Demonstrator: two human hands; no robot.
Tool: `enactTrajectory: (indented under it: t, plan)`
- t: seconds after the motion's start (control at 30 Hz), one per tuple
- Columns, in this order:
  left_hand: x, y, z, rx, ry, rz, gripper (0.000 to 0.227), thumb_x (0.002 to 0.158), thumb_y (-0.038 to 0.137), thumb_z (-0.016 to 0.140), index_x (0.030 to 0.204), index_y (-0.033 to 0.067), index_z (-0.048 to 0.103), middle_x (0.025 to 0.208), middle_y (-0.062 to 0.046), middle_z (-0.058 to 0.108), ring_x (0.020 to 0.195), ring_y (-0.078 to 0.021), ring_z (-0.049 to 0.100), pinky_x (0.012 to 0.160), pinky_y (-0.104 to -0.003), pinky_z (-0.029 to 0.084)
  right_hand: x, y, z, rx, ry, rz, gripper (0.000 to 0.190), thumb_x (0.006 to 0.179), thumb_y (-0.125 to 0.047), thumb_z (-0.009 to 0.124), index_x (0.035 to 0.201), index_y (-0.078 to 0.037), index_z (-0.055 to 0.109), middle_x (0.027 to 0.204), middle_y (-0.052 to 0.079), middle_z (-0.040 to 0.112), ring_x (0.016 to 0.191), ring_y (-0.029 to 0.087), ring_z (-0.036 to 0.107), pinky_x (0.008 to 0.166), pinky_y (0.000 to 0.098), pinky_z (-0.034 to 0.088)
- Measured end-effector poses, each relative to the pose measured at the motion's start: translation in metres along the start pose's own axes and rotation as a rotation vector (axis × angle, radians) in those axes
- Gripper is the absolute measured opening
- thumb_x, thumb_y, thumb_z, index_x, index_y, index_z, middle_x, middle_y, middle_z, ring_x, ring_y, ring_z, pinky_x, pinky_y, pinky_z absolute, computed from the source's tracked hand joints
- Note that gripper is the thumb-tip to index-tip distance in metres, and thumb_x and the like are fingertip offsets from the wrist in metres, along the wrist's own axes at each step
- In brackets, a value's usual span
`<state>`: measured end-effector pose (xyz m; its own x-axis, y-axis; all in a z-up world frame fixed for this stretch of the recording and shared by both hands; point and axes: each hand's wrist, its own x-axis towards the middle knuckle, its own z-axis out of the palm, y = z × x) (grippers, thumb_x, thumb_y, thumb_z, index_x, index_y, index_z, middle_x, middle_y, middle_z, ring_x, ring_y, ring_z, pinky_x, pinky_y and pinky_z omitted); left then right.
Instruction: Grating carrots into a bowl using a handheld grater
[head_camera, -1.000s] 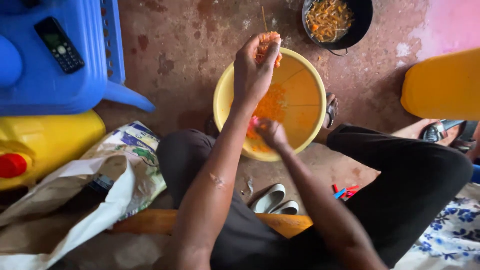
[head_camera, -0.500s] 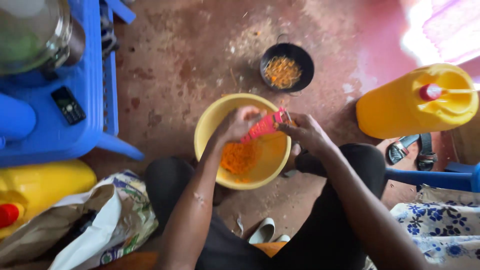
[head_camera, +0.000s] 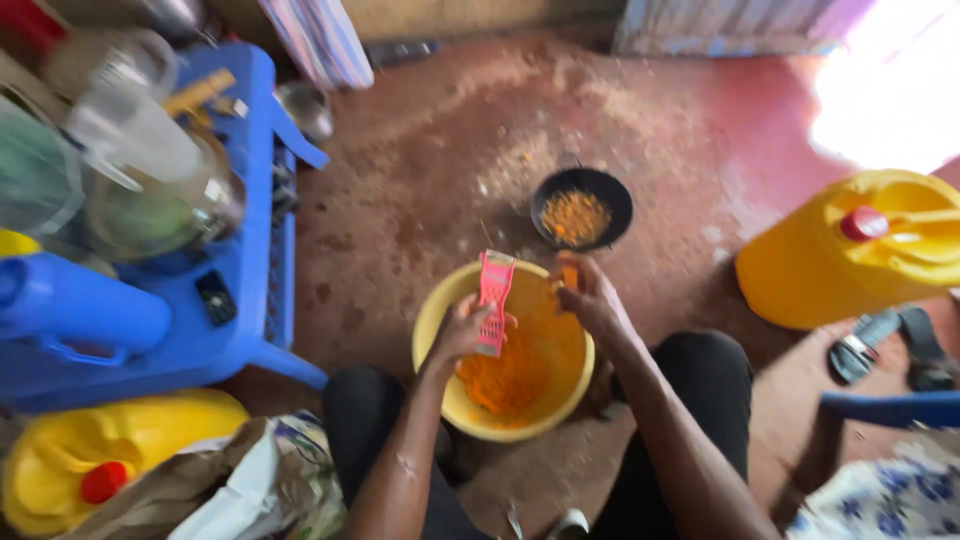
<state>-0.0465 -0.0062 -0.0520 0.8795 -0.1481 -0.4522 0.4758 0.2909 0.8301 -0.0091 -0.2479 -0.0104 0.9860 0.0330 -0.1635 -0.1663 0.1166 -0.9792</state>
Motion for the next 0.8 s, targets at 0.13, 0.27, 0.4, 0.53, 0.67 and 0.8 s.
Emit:
enactTrajectory:
  t: [0.13, 0.27, 0.4, 0.53, 0.67, 0.8]
  plan:
    - [0.004, -0.025, -0.023, 0.002, 0.026, -0.009, 0.052, 0.106, 0.022, 0.066, 0.155, 0.0101, 0.052, 0.108, -0.028, 0.078, 0.079, -0.0356, 0.082, 0.069, -0.048, 0.069, 0.004, 0.034, 0.004, 0.136, -0.140, 0.102, 0.060, 0.092, 0.008, 0.062, 0.150, 0.000, 0.051, 0.114, 0.021, 0.071, 0.085, 0.026, 0.075, 0.071, 0.0388, 0.069]
    - [0.018, -0.060, -0.039, 0.161, 0.139, 0.028, 0.060, 0.104, 0.016, 0.064, 0.161, 0.0154, 0.047, 0.096, -0.021, 0.079, 0.075, -0.0292, 0.081, 0.066, -0.041, 0.069, 0.013, 0.057, 0.009, -0.282, -0.097, 0.077, 0.047, 0.087, -0.003, 0.075, 0.133, -0.001, 0.066, 0.106, 0.031, 0.076, 0.079, 0.035, 0.081, 0.066, 0.0413, 0.068]
    - [-0.010, -0.056, -0.046, 0.137, 0.223, -0.002, 0.050, 0.099, 0.041, 0.080, 0.136, 0.0097, 0.071, 0.080, -0.018, 0.076, 0.060, -0.0240, 0.074, 0.051, -0.039, 0.066, -0.039, -0.006, 0.015, -0.232, -0.157, 0.002, 0.044, 0.083, -0.009, 0.075, 0.127, -0.006, 0.077, 0.119, 0.021, 0.080, 0.081, 0.023, 0.079, 0.072, 0.0354, 0.065]
    - [-0.093, 0.036, 0.002, 0.177, 0.211, 0.028, 0.072, 0.104, 0.057, 0.055, 0.133, -0.0075, 0.066, 0.076, -0.011, 0.063, 0.061, -0.0153, 0.062, 0.055, -0.027, 0.059, -0.036, 0.021, -0.002, -0.534, -0.150, -0.082, 0.034, 0.087, -0.021, 0.078, 0.121, -0.021, 0.081, 0.116, 0.011, 0.083, 0.114, 0.040, 0.075, 0.100, 0.0517, 0.058]
    - [-0.074, 0.038, -0.014, 0.231, 0.167, 0.066, 0.073, 0.103, 0.068, 0.057, 0.127, 0.0017, 0.075, 0.076, -0.009, 0.064, 0.063, -0.0158, 0.065, 0.056, -0.028, 0.061, -0.044, 0.004, 0.006, -0.534, -0.145, 0.011, 0.028, 0.088, -0.030, 0.079, 0.113, -0.018, 0.078, 0.072, 0.006, 0.076, 0.064, 0.023, 0.073, 0.065, 0.0371, 0.058]
    - [-0.018, -0.016, -0.051, 0.217, 0.188, 0.127, 0.045, 0.105, 0.047, 0.072, 0.109, 0.0028, 0.077, 0.067, -0.005, 0.059, 0.057, -0.0125, 0.060, 0.051, -0.025, 0.057, -0.024, 0.072, 0.012, -0.898, -0.196, 0.049, 0.034, 0.084, -0.038, 0.082, 0.112, -0.021, 0.077, 0.102, 0.015, 0.082, 0.103, 0.040, 0.078, 0.089, 0.0530, 0.062]
